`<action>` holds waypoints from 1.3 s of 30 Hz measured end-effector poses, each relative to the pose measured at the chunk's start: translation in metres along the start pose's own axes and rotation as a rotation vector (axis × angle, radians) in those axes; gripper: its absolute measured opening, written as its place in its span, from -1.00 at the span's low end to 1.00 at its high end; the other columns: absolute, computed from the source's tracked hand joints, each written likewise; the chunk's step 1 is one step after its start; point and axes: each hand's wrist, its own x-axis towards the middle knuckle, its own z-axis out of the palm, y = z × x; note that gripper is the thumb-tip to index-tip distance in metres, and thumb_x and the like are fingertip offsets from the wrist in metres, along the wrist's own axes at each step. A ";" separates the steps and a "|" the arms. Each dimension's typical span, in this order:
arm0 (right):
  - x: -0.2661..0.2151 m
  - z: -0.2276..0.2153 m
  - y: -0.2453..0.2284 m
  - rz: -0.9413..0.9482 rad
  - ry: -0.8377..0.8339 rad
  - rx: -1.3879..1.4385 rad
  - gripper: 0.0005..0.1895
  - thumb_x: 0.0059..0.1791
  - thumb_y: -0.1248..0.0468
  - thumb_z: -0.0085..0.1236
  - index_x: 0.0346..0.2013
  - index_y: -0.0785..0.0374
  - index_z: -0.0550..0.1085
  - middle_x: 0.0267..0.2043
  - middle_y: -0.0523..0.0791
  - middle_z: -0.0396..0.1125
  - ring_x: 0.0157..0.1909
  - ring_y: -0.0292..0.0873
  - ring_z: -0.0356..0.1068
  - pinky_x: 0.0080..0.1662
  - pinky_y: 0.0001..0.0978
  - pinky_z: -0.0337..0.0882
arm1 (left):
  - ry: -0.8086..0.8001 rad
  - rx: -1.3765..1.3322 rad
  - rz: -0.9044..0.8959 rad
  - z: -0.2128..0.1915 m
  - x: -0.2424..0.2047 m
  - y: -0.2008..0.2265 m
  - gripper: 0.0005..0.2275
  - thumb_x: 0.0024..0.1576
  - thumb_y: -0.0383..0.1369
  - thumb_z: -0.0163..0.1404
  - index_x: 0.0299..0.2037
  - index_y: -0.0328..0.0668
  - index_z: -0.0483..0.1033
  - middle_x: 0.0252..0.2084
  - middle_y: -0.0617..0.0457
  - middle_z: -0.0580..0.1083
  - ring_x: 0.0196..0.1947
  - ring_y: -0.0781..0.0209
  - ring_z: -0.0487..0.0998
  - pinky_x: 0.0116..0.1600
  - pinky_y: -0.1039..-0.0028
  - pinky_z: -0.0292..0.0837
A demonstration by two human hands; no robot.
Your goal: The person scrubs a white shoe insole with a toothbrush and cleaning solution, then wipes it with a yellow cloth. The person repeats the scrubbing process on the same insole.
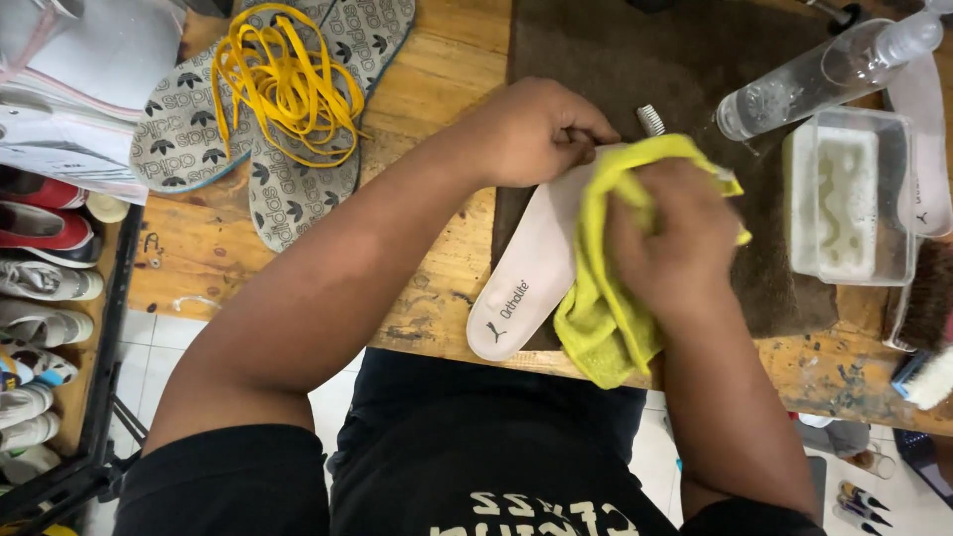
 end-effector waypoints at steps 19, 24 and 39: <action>0.016 -0.003 -0.055 -0.344 -0.683 0.536 -0.83 -0.16 0.32 0.19 -0.28 0.16 0.57 -0.29 -0.21 0.42 -0.27 -0.08 0.43 -0.40 -0.20 0.34 | 0.019 0.034 0.064 0.004 0.003 -0.007 -0.71 0.05 -0.48 0.05 -0.14 0.25 0.70 -0.33 0.44 0.65 -0.31 0.53 0.61 -0.27 0.53 0.39; -0.026 0.002 -0.008 -0.122 -0.277 0.792 -0.72 0.05 0.31 0.11 0.05 0.27 0.41 0.00 0.05 0.41 0.03 0.09 0.47 0.12 -0.04 0.45 | 0.041 0.059 0.106 0.005 0.004 -0.009 -0.76 0.14 -0.35 0.01 -0.08 0.26 0.69 -0.11 0.33 0.68 -0.14 0.42 0.68 -0.18 0.49 0.48; -0.001 -0.008 -0.032 -0.200 -0.580 0.291 -0.82 -0.07 0.27 0.14 -0.18 0.14 0.55 -0.15 -0.14 0.47 -0.14 -0.08 0.48 -0.28 -0.21 0.41 | 0.054 0.084 0.095 0.004 0.003 -0.007 -0.78 0.07 -0.36 0.09 -0.14 0.25 0.69 -0.31 0.41 0.64 -0.33 0.45 0.58 -0.28 0.43 0.37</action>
